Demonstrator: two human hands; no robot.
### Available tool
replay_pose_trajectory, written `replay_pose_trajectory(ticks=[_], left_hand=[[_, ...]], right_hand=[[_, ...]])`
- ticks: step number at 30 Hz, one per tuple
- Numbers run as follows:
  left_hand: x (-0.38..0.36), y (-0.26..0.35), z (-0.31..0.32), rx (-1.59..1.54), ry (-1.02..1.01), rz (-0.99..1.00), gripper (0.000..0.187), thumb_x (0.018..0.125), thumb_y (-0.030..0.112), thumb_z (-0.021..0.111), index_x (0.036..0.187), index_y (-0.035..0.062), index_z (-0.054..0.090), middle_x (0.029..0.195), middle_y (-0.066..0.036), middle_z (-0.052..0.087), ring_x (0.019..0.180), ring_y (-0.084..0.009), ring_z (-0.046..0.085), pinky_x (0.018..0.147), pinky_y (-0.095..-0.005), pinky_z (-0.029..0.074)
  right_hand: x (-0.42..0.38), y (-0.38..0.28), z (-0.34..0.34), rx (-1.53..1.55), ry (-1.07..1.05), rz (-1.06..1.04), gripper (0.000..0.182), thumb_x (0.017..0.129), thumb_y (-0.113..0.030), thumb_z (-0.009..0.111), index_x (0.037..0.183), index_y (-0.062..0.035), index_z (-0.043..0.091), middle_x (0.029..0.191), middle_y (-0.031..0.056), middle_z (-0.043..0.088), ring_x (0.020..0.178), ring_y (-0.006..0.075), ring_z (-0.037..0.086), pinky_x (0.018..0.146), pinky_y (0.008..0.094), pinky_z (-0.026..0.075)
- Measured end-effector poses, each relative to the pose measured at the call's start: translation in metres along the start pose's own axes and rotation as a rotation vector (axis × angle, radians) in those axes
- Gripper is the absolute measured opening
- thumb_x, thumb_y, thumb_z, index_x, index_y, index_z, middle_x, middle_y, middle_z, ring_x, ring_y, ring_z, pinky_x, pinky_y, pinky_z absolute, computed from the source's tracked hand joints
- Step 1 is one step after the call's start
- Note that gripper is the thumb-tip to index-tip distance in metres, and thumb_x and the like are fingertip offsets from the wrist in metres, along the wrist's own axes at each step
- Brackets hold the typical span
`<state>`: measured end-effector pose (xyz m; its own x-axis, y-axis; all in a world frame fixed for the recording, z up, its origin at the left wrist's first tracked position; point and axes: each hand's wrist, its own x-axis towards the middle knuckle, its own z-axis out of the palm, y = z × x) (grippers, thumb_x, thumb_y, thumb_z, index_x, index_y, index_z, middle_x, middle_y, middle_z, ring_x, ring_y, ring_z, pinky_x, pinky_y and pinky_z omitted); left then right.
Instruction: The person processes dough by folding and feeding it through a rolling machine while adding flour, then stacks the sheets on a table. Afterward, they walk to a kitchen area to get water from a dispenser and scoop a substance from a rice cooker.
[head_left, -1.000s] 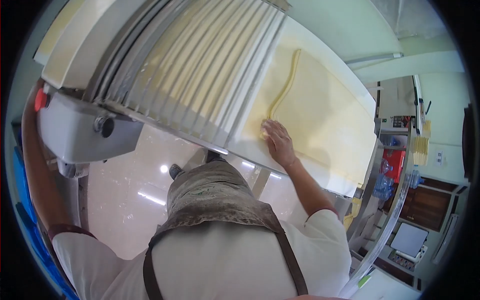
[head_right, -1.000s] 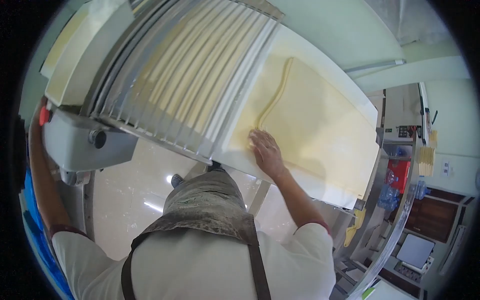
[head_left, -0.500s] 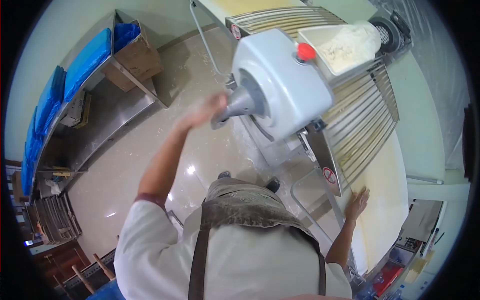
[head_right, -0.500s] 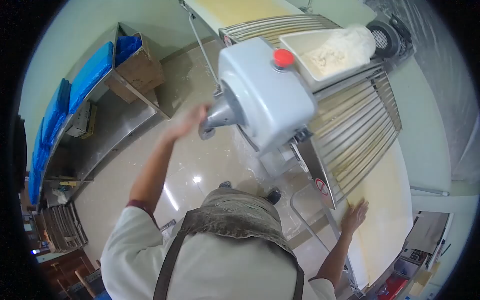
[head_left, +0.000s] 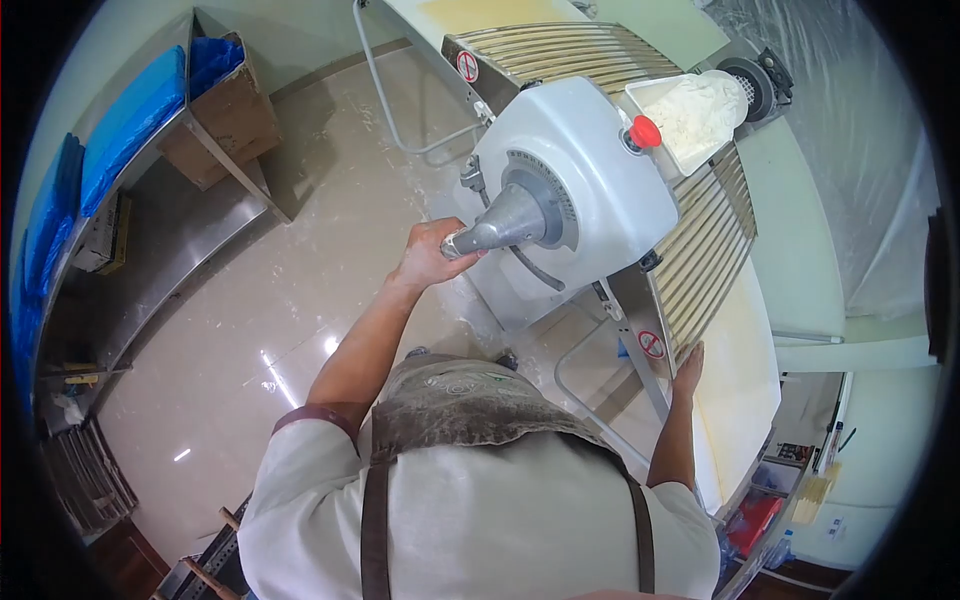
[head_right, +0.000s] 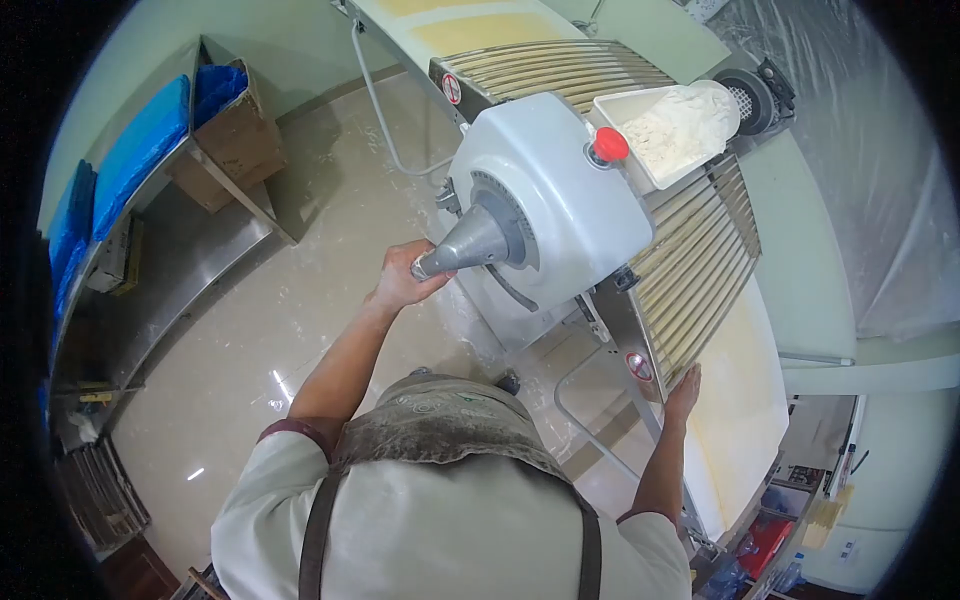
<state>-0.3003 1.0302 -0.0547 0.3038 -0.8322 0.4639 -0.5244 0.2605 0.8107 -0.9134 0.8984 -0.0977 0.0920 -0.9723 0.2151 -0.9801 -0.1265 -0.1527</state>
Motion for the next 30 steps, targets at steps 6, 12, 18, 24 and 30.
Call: replay_pose_trajectory(ticks=[6, 12, 18, 24, 30], left_hand=[[-0.001, -0.001, 0.002, 0.033, 0.013, -0.034, 0.026, 0.065, 0.024, 0.078, 0.071, 0.0053, 0.061, 0.064, -0.011, 0.062, 0.057, -0.0278, 0.062, 0.055, -0.0347, 0.048], [0.004, 0.009, -0.003, -0.114, -0.132, -0.161, 0.048, 0.064, 0.036, 0.08, 0.094, 0.0029, 0.062, 0.082, -0.013, 0.064, 0.08, -0.0243, 0.064, 0.074, -0.034, 0.049], [0.088, 0.096, 0.011, -0.114, 0.141, 0.177, 0.087, 0.075, 0.066, 0.059, 0.125, -0.0032, 0.043, 0.12, -0.016, 0.05, 0.115, -0.0265, 0.047, 0.102, -0.0405, 0.032], [0.207, 0.13, 0.058, 0.073, 0.132, -0.012, 0.047, 0.094, 0.025, 0.048, 0.132, -0.0006, 0.04, 0.131, -0.016, 0.046, 0.117, -0.0232, 0.046, 0.1, -0.0372, 0.034], [0.243, 0.072, 0.027, 0.327, -0.273, -0.249, 0.053, 0.097, 0.035, 0.043, 0.136, 0.0002, 0.036, 0.133, -0.013, 0.043, 0.118, -0.0196, 0.041, 0.095, -0.0316, 0.036]], right_hand=[[0.012, -0.044, -0.019, 0.206, -0.033, 0.018, 0.044, 0.094, -0.022, 0.041, 0.13, 0.0049, 0.042, 0.131, 0.0239, 0.045, 0.125, 0.0358, 0.041, 0.104, 0.0372, 0.032], [0.035, -0.021, 0.0, 0.121, 0.089, -0.129, 0.036, 0.085, -0.014, 0.052, 0.116, 0.0038, 0.053, 0.123, 0.0241, 0.052, 0.116, 0.0382, 0.048, 0.1, 0.0426, 0.037], [0.061, 0.014, 0.005, 0.02, 0.209, -0.259, 0.035, 0.082, -0.015, 0.055, 0.113, 0.0012, 0.059, 0.117, 0.0224, 0.057, 0.118, 0.038, 0.047, 0.099, 0.046, 0.036], [0.048, 0.018, -0.015, -0.056, 0.086, -0.008, 0.061, 0.088, -0.042, 0.049, 0.134, -0.003, 0.04, 0.141, 0.0203, 0.036, 0.13, 0.0336, 0.034, 0.105, 0.0512, 0.025], [-0.039, 0.335, -0.071, -0.284, 0.061, 0.877, 0.076, 0.089, -0.053, 0.043, 0.138, 0.0026, 0.029, 0.143, 0.0204, 0.032, 0.133, 0.0332, 0.029, 0.105, 0.0527, 0.024]])
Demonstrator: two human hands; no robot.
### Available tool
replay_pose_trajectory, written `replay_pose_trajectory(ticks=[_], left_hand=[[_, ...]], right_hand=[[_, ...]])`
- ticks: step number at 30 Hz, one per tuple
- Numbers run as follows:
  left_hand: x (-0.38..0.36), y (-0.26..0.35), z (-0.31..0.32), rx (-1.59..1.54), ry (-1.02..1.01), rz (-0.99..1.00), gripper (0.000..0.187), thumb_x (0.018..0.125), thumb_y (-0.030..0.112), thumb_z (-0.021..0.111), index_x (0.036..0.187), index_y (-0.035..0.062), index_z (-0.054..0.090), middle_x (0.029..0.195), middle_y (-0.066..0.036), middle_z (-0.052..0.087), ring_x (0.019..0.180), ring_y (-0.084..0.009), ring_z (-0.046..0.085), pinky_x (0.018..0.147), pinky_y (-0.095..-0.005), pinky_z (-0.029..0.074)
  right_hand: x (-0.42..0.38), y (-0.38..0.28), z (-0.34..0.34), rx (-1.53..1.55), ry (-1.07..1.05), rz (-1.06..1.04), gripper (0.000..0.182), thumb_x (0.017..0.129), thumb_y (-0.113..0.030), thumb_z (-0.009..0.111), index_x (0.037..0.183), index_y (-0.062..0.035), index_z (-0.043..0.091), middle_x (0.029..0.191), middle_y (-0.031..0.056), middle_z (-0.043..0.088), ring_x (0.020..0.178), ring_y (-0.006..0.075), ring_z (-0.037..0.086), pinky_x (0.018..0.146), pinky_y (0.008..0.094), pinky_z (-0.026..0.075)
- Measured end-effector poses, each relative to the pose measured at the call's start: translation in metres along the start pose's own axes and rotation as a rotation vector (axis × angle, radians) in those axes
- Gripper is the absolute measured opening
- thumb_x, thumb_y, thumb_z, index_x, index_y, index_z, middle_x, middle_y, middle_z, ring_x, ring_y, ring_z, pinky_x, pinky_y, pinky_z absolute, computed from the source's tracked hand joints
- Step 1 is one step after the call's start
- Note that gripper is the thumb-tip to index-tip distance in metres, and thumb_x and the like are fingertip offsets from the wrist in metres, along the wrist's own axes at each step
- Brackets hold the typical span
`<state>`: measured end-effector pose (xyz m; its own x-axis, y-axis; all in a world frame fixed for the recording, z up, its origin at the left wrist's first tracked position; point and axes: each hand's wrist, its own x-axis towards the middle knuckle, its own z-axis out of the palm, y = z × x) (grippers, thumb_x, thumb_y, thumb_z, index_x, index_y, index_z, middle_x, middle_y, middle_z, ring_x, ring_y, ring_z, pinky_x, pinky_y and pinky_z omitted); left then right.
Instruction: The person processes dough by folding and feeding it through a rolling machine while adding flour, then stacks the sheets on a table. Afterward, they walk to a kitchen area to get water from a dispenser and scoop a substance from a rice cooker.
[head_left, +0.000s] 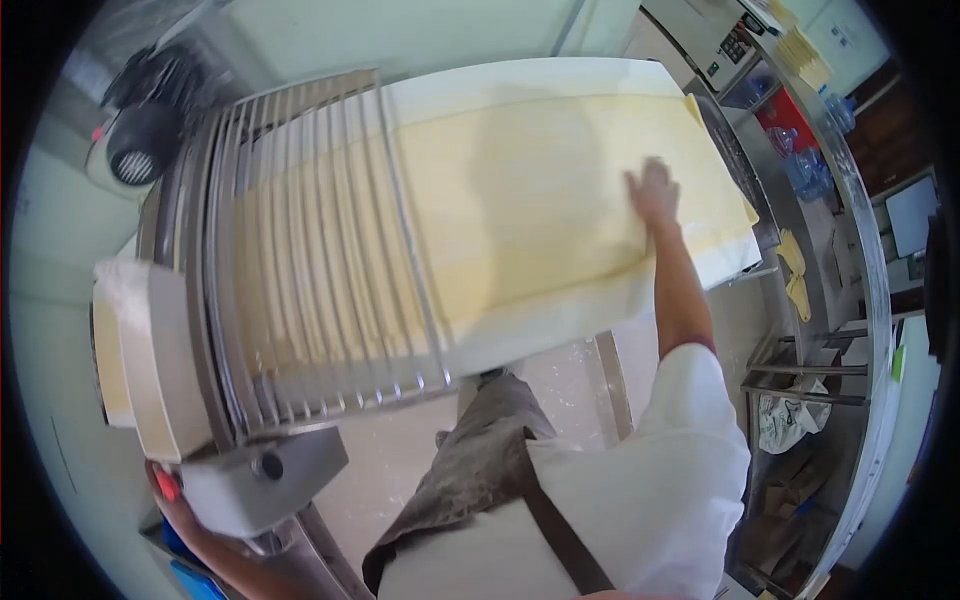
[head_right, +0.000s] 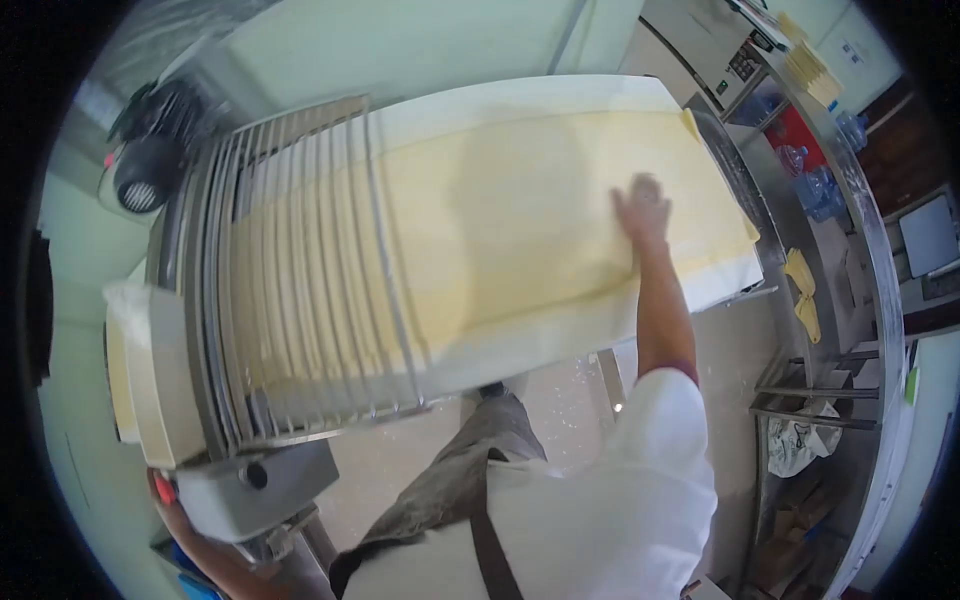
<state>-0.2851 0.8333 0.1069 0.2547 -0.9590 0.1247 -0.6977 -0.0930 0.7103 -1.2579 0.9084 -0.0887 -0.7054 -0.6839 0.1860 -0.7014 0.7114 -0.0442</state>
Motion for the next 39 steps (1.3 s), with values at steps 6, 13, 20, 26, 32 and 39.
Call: replay_pose_trajectory(ticks=[6, 13, 20, 26, 32, 39], left_hand=[[0.018, -0.05, -0.03, 0.183, 0.013, 0.062, 0.055, 0.097, 0.037, 0.041, 0.136, -0.0015, 0.036, 0.135, -0.017, 0.041, 0.122, -0.0253, 0.04, 0.101, -0.0356, 0.032], [0.021, -0.041, -0.033, 0.234, 0.096, -0.045, 0.054, 0.097, 0.035, 0.041, 0.136, -0.0017, 0.036, 0.136, -0.017, 0.041, 0.124, -0.0258, 0.039, 0.102, -0.0359, 0.031], [0.024, -0.05, -0.035, 0.261, 0.103, -0.111, 0.053, 0.097, 0.034, 0.041, 0.135, -0.0018, 0.037, 0.137, -0.017, 0.041, 0.125, -0.0264, 0.039, 0.103, -0.0362, 0.03], [0.025, -0.062, -0.052, 0.264, 0.081, -0.091, 0.052, 0.097, 0.033, 0.041, 0.135, -0.002, 0.038, 0.138, -0.017, 0.041, 0.126, -0.0269, 0.039, 0.104, -0.0364, 0.029], [0.009, -0.087, -0.077, 0.212, 0.059, -0.083, 0.051, 0.096, 0.032, 0.041, 0.135, -0.0021, 0.038, 0.138, -0.017, 0.041, 0.127, -0.0274, 0.038, 0.105, -0.0366, 0.028], [0.011, -0.117, -0.076, 0.111, -0.029, 0.043, 0.054, 0.098, 0.034, 0.04, 0.134, -0.0054, 0.037, 0.134, -0.018, 0.045, 0.123, -0.0244, 0.042, 0.103, -0.035, 0.031]], right_hand=[[-0.092, -0.255, -0.009, 0.661, -0.378, -0.977, 0.058, 0.086, -0.038, 0.049, 0.131, -0.0033, 0.04, 0.14, 0.0192, 0.037, 0.132, 0.0347, 0.028, 0.111, 0.0497, 0.012], [0.165, -0.018, 0.052, -0.025, 0.109, -0.199, 0.062, 0.087, -0.041, 0.049, 0.135, -0.0042, 0.037, 0.141, 0.0178, 0.036, 0.134, 0.0299, 0.027, 0.11, 0.0507, 0.015], [-0.111, -0.115, -0.063, 0.428, -0.573, -1.2, 0.07, 0.084, -0.041, 0.053, 0.141, -0.0054, 0.03, 0.147, 0.015, 0.028, 0.138, 0.025, 0.022, 0.11, 0.0548, 0.009], [0.198, -0.038, 0.06, -0.233, 0.404, -0.355, 0.061, 0.093, -0.04, 0.043, 0.137, 0.0003, 0.03, 0.132, 0.0248, 0.044, 0.123, 0.0363, 0.042, 0.101, 0.0529, 0.032], [0.113, -0.101, 0.0, 1.216, -0.535, 0.261, 0.049, 0.083, -0.018, 0.067, 0.119, 0.0077, 0.047, 0.101, 0.016, 0.064, 0.082, 0.023, 0.064, 0.065, 0.0343, 0.052], [0.057, -0.151, -0.02, 1.486, -0.727, 0.259, 0.04, 0.085, -0.009, 0.062, 0.118, 0.0084, 0.048, 0.103, 0.0139, 0.062, 0.089, 0.0212, 0.062, 0.074, 0.0328, 0.053]])
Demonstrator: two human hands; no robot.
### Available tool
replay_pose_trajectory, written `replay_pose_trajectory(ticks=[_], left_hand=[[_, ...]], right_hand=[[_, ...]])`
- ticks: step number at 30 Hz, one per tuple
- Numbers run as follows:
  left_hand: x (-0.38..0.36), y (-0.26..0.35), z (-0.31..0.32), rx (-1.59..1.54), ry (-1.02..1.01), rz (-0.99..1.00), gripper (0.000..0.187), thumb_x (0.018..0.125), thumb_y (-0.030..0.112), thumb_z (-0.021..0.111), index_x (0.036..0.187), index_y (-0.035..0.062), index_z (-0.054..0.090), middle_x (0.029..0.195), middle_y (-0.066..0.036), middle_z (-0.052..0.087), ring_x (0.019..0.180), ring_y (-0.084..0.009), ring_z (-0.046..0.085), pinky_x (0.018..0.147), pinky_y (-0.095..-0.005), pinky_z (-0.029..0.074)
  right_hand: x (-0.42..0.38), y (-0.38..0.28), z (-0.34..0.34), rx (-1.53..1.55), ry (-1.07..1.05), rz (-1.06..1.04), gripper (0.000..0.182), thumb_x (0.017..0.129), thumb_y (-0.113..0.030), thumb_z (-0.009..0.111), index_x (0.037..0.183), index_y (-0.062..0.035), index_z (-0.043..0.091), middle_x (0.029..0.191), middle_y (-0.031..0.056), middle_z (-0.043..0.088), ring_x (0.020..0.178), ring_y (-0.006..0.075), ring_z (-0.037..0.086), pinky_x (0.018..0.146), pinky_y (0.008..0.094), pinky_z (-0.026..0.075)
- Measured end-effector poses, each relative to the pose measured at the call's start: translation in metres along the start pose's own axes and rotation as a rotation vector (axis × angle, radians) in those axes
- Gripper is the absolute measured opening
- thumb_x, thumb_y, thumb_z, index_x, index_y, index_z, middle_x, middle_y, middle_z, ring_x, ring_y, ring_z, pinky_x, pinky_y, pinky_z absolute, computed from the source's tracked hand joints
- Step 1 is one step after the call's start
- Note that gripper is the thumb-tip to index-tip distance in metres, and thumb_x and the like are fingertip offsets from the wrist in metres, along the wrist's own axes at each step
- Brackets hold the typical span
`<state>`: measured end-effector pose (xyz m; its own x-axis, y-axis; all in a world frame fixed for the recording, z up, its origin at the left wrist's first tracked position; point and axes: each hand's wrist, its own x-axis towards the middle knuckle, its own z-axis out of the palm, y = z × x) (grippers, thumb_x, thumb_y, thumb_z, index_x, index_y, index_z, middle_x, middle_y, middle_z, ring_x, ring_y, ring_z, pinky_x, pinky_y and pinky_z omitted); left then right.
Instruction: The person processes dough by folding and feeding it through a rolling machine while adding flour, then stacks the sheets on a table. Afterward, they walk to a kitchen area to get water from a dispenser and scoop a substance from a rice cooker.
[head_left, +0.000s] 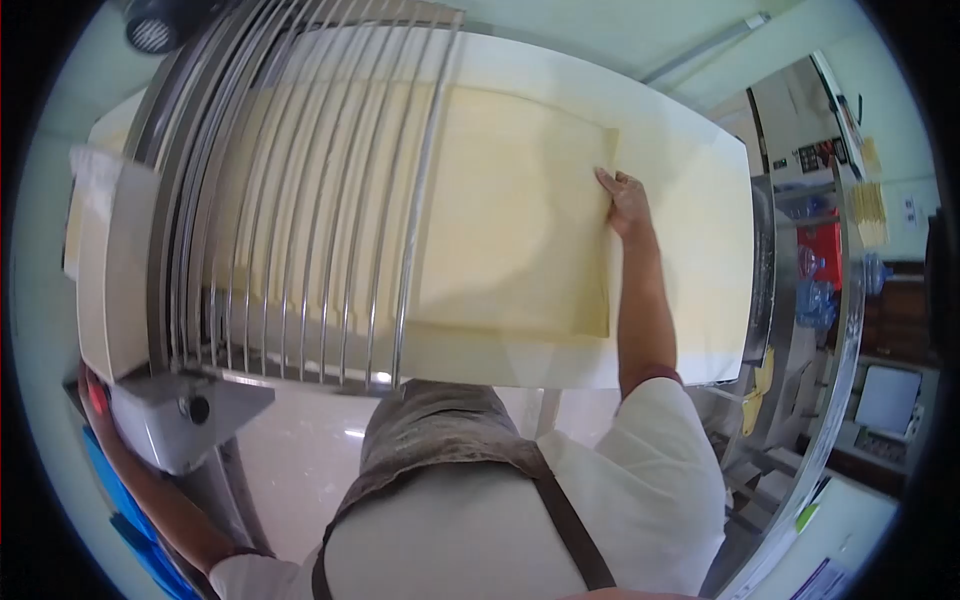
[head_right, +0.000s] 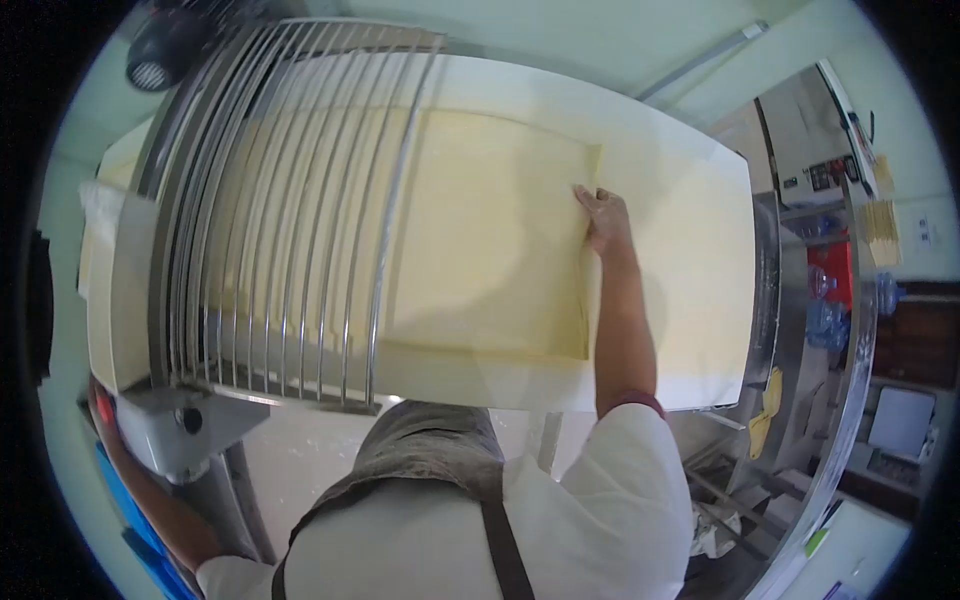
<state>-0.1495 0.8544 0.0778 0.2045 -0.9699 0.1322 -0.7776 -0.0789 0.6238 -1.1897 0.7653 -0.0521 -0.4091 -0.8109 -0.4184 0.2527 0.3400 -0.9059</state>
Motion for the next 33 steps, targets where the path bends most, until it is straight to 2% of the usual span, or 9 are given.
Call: replay_pose_trajectory(ticks=[6, 7, 9, 13, 18, 22, 27, 31, 33], left_hand=[[0.0, 0.042, 0.03, -0.052, 0.027, 0.048, 0.054, 0.096, 0.034, 0.042, 0.137, -0.0019, 0.036, 0.138, -0.017, 0.042, 0.127, -0.0243, 0.04, 0.105, -0.0333, 0.029], [0.006, 0.037, 0.026, 0.444, 0.038, 0.285, 0.051, 0.096, 0.032, 0.042, 0.133, -0.0026, 0.041, 0.136, -0.017, 0.045, 0.125, -0.0246, 0.042, 0.105, -0.0324, 0.029], [0.007, 0.048, 0.035, 0.036, 0.034, 0.086, 0.051, 0.096, 0.028, 0.044, 0.138, 0.0004, 0.036, 0.137, -0.016, 0.044, 0.126, -0.0221, 0.041, 0.103, -0.0321, 0.031], [-0.005, 0.119, 0.059, 0.131, 0.078, 0.108, 0.047, 0.094, 0.03, 0.046, 0.128, -0.0023, 0.047, 0.121, -0.015, 0.056, 0.113, -0.0201, 0.05, 0.098, -0.0285, 0.035], [-0.011, 0.145, 0.067, 0.074, 0.087, 0.036, 0.043, 0.095, 0.029, 0.045, 0.125, -0.0011, 0.05, 0.114, -0.014, 0.059, 0.107, -0.0188, 0.053, 0.094, -0.027, 0.038], [-0.009, 0.126, 0.063, 0.043, 0.104, 0.012, 0.042, 0.096, 0.031, 0.044, 0.124, 0.0005, 0.051, 0.114, -0.013, 0.059, 0.106, -0.0186, 0.054, 0.093, -0.0274, 0.038], [-0.022, 0.163, 0.066, 0.098, 0.138, -0.116, 0.043, 0.096, 0.033, 0.045, 0.125, 0.001, 0.051, 0.118, -0.013, 0.058, 0.111, -0.0186, 0.051, 0.096, -0.0278, 0.036], [-0.029, 0.154, 0.064, 0.093, 0.179, -0.081, 0.041, 0.097, 0.03, 0.045, 0.125, 0.0005, 0.05, 0.125, -0.013, 0.054, 0.118, -0.0211, 0.047, 0.1, -0.0288, 0.033], [-0.029, 0.153, 0.064, 0.079, 0.181, -0.109, 0.041, 0.097, 0.029, 0.045, 0.126, -0.0001, 0.05, 0.124, -0.013, 0.054, 0.117, -0.0209, 0.048, 0.1, -0.0285, 0.033]], right_hand=[[-0.089, 0.045, 0.051, -0.384, -0.297, -0.266, 0.043, 0.087, -0.008, 0.057, 0.128, -0.0053, 0.046, 0.117, 0.0121, 0.057, 0.105, 0.0191, 0.054, 0.09, 0.0312, 0.042], [-0.096, 0.066, 0.042, -0.461, -0.373, -0.28, 0.042, 0.087, -0.009, 0.056, 0.128, -0.0061, 0.047, 0.118, 0.0105, 0.056, 0.11, 0.0184, 0.05, 0.096, 0.0316, 0.038], [-0.142, 0.082, 0.048, -0.504, -0.429, -0.16, 0.039, 0.088, -0.01, 0.055, 0.126, -0.0068, 0.049, 0.124, 0.0066, 0.052, 0.119, 0.0181, 0.043, 0.103, 0.0324, 0.03], [-0.242, 0.099, 0.113, 0.172, -0.534, 0.161, 0.035, 0.091, -0.017, 0.052, 0.125, -0.0069, 0.05, 0.119, 0.0099, 0.053, 0.096, 0.0202, 0.059, 0.082, 0.031, 0.048], [-0.21, 0.095, 0.1, -0.541, -0.542, 0.161, 0.043, 0.092, -0.027, 0.051, 0.13, -0.0074, 0.045, 0.119, 0.0123, 0.053, 0.091, 0.0236, 0.061, 0.076, 0.0391, 0.05], [-0.138, 0.074, 0.127, -1.305, -0.53, -1.16, 0.048, 0.089, -0.029, 0.053, 0.131, -0.007, 0.046, 0.133, 0.018, 0.044, 0.114, 0.0308, 0.051, 0.1, 0.0489, 0.036], [-0.069, 0.072, 0.221, -1.4, -0.985, -1.282, 0.055, 0.084, -0.032, 0.054, 0.131, -0.0052, 0.044, 0.14, 0.0179, 0.037, 0.133, 0.0331, 0.028, 0.111, 0.0501, 0.015], [0.178, 0.061, 0.191, -1.576, -0.13, -1.397, 0.064, 0.092, -0.039, 0.041, 0.142, -0.0019, 0.024, 0.146, 0.0171, 0.027, 0.137, 0.0331, 0.022, 0.107, 0.0609, 0.012], [0.115, 0.024, 0.225, -1.668, -0.097, -1.309, 0.061, 0.091, -0.032, 0.044, 0.139, 0.0032, 0.028, 0.145, 0.0211, 0.028, 0.136, 0.0366, 0.022, 0.107, 0.0552, 0.019]])
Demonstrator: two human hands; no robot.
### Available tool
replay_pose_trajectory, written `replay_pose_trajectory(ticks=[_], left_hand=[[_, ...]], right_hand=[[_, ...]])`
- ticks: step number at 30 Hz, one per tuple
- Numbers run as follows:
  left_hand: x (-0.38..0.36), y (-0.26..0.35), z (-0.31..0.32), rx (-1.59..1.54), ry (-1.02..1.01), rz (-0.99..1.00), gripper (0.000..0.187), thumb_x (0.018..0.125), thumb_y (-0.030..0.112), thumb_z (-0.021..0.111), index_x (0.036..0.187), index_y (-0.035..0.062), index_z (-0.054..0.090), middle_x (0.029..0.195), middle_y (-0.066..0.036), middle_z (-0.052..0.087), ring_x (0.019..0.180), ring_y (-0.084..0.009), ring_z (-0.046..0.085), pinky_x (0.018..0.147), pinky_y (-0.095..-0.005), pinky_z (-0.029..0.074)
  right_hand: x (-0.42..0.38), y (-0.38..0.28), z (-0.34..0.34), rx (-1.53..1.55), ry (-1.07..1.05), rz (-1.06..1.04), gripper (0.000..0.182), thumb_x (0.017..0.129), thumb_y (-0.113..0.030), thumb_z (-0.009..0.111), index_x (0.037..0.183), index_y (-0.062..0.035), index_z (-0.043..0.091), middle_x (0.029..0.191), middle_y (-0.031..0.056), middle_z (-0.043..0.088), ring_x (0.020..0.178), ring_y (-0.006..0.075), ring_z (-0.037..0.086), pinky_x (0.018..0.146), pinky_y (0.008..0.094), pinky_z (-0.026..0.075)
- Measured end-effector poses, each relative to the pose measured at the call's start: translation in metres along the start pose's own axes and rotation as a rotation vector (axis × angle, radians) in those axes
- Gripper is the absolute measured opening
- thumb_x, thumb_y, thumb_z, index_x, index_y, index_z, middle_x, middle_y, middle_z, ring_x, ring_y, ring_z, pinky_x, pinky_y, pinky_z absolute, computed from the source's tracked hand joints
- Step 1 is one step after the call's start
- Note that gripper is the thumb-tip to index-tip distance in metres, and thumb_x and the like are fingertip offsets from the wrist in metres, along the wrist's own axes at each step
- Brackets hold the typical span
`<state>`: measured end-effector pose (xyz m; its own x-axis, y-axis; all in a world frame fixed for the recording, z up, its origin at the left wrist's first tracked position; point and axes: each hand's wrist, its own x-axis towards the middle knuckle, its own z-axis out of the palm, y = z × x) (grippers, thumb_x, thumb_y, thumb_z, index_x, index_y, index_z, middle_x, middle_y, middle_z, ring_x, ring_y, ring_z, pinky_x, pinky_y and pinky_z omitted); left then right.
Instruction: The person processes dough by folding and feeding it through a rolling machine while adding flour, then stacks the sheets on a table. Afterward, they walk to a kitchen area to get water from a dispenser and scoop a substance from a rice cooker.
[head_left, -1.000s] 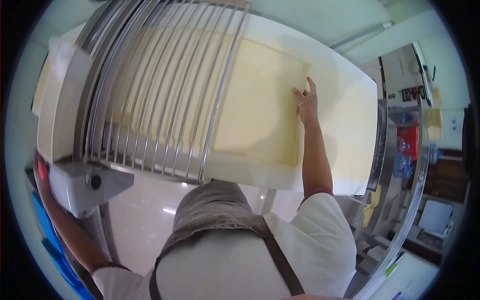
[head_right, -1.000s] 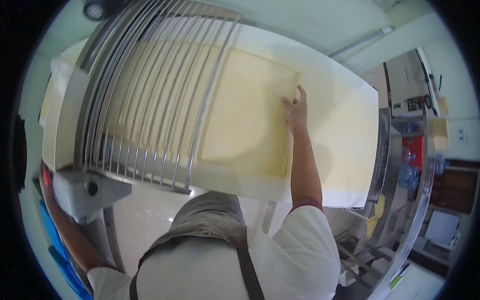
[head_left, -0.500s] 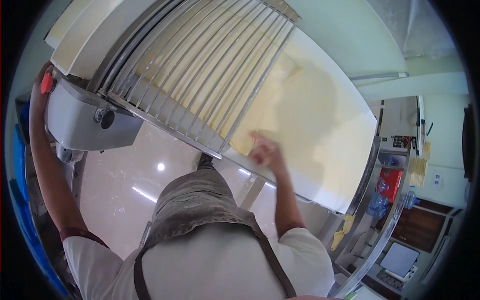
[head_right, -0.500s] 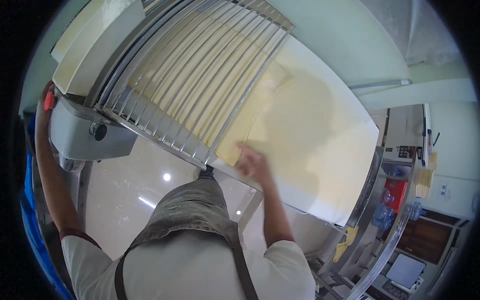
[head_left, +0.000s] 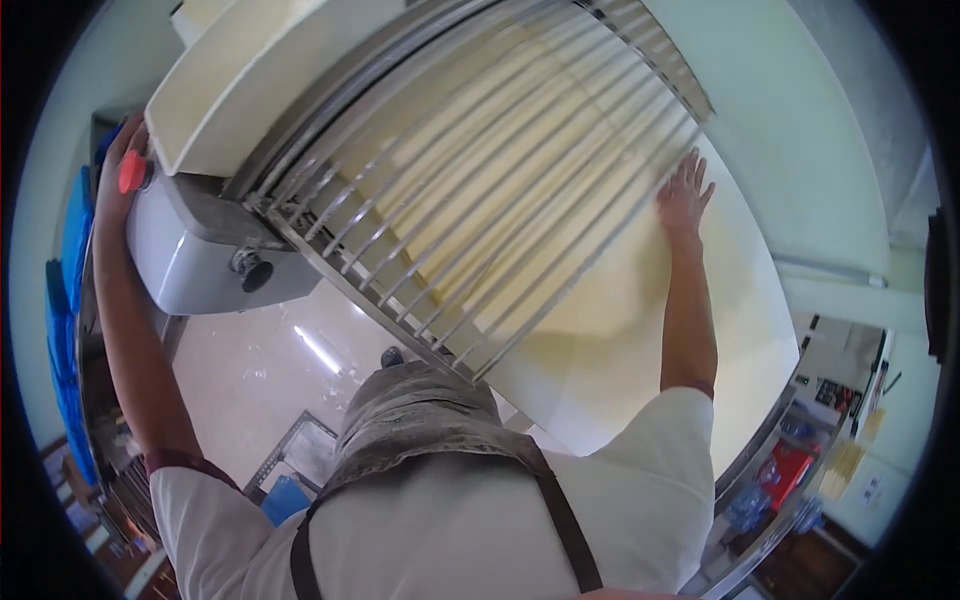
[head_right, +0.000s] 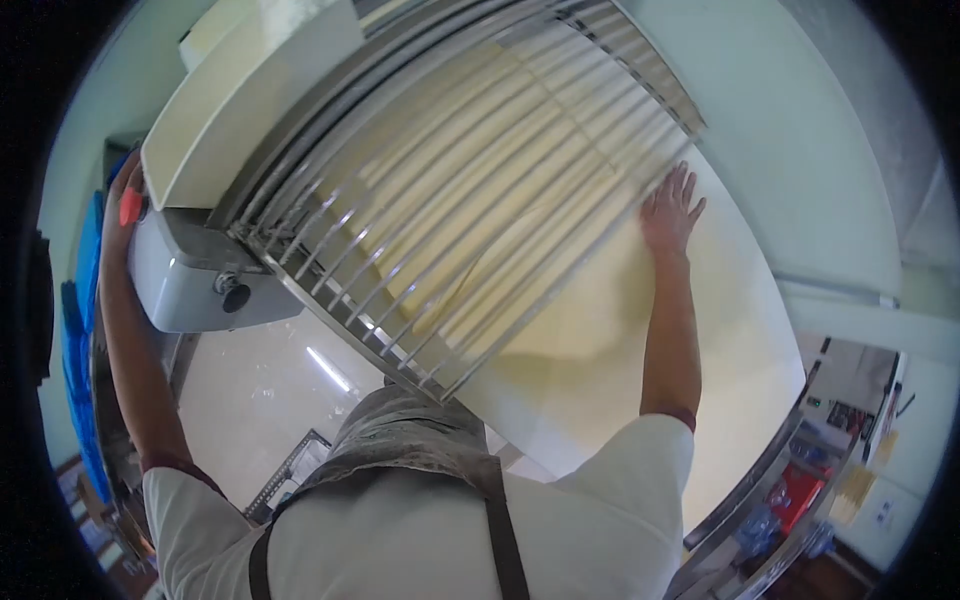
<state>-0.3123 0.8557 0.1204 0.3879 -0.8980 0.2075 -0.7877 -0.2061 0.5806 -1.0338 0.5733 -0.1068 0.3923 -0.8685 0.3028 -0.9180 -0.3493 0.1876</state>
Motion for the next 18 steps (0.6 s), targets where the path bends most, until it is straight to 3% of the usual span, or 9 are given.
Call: replay_pose_trajectory(ticks=[3, 4, 7, 8, 11, 13, 15, 16, 18], left_hand=[[-0.003, 0.014, 0.004, -0.072, -0.025, 0.0, 0.041, 0.097, 0.028, 0.045, 0.124, -0.0019, 0.05, 0.12, -0.013, 0.056, 0.113, -0.0197, 0.05, 0.098, -0.0276, 0.035], [-0.003, 0.018, 0.005, -0.051, -0.015, 0.011, 0.04, 0.096, 0.027, 0.045, 0.123, -0.0017, 0.051, 0.119, -0.013, 0.057, 0.112, -0.0195, 0.051, 0.097, -0.0274, 0.035], [-0.006, 0.039, 0.008, -0.068, -0.024, -0.012, 0.038, 0.097, 0.027, 0.044, 0.121, -0.0009, 0.054, 0.114, -0.012, 0.06, 0.106, -0.0188, 0.053, 0.094, -0.0271, 0.038], [-0.006, 0.041, 0.009, -0.107, -0.047, -0.066, 0.039, 0.096, 0.027, 0.045, 0.121, -0.0014, 0.053, 0.114, -0.012, 0.06, 0.106, -0.0187, 0.054, 0.094, -0.0272, 0.038], [-0.009, 0.046, 0.009, 0.019, 0.003, -0.019, 0.04, 0.095, 0.031, 0.045, 0.119, 0.0016, 0.055, 0.108, -0.013, 0.063, 0.101, -0.0185, 0.056, 0.091, -0.0288, 0.041], [-0.012, 0.057, 0.012, 0.004, 0.016, -0.013, 0.041, 0.094, 0.034, 0.046, 0.117, 0.0029, 0.057, 0.1, -0.011, 0.065, 0.095, -0.0171, 0.058, 0.087, -0.0292, 0.042], [-0.016, 0.065, 0.015, -0.056, 0.055, -0.059, 0.042, 0.092, 0.036, 0.048, 0.116, 0.0025, 0.058, 0.094, -0.01, 0.065, 0.09, -0.0155, 0.057, 0.084, -0.0288, 0.044], [-0.014, 0.067, 0.012, -0.056, 0.026, -0.091, 0.042, 0.091, 0.036, 0.048, 0.116, 0.0047, 0.058, 0.096, -0.012, 0.066, 0.09, -0.0191, 0.06, 0.083, -0.0312, 0.045], [-0.009, 0.056, 0.011, 0.034, 0.049, -0.068, 0.04, 0.09, 0.037, 0.049, 0.115, 0.0081, 0.059, 0.1, -0.015, 0.066, 0.093, -0.0258, 0.062, 0.084, -0.0345, 0.045]], right_hand=[[-0.019, -0.091, -0.028, 0.373, 0.133, -0.323, 0.069, 0.089, -0.041, 0.046, 0.141, -0.0004, 0.025, 0.146, 0.0176, 0.027, 0.136, 0.0336, 0.024, 0.107, 0.0584, 0.015], [-0.025, -0.141, -0.057, 0.017, -0.2, -0.439, 0.069, 0.088, -0.04, 0.048, 0.14, -0.0003, 0.028, 0.144, 0.0187, 0.03, 0.134, 0.0344, 0.026, 0.107, 0.0569, 0.018], [-0.08, -0.234, -0.121, 0.83, -0.275, -0.709, 0.058, 0.084, -0.035, 0.053, 0.133, -0.0065, 0.039, 0.136, 0.0178, 0.04, 0.126, 0.0272, 0.04, 0.106, 0.0535, 0.024], [-0.105, -0.254, -0.126, 0.428, 0.048, -0.835, 0.053, 0.084, -0.031, 0.055, 0.13, -0.009, 0.043, 0.133, 0.0166, 0.043, 0.122, 0.0255, 0.044, 0.104, 0.0526, 0.028], [-0.111, -0.24, -0.14, 0.61, -0.254, -0.955, 0.043, 0.083, -0.027, 0.054, 0.123, -0.0121, 0.05, 0.13, 0.0114, 0.048, 0.127, 0.0305, 0.039, 0.103, 0.0541, 0.025], [-0.105, -0.201, -0.141, 0.595, -0.245, -0.804, 0.045, 0.082, -0.025, 0.054, 0.125, -0.0132, 0.049, 0.132, 0.0125, 0.047, 0.127, 0.0307, 0.039, 0.104, 0.0534, 0.025], [-0.104, -0.155, -0.113, 0.428, -0.103, -0.384, 0.056, 0.076, -0.022, 0.063, 0.127, -0.0075, 0.046, 0.127, 0.0156, 0.048, 0.122, 0.036, 0.041, 0.098, 0.0545, 0.03], [-0.106, -0.125, -0.113, 0.412, -0.281, -0.083, 0.054, 0.082, -0.023, 0.06, 0.129, -0.0033, 0.043, 0.131, 0.0182, 0.044, 0.127, 0.0397, 0.033, 0.101, 0.0548, 0.027], [-0.111, -0.109, -0.124, 0.21, -0.119, 0.18, 0.052, 0.089, -0.023, 0.053, 0.133, -0.001, 0.039, 0.139, 0.0217, 0.036, 0.133, 0.0381, 0.026, 0.106, 0.0509, 0.023]])
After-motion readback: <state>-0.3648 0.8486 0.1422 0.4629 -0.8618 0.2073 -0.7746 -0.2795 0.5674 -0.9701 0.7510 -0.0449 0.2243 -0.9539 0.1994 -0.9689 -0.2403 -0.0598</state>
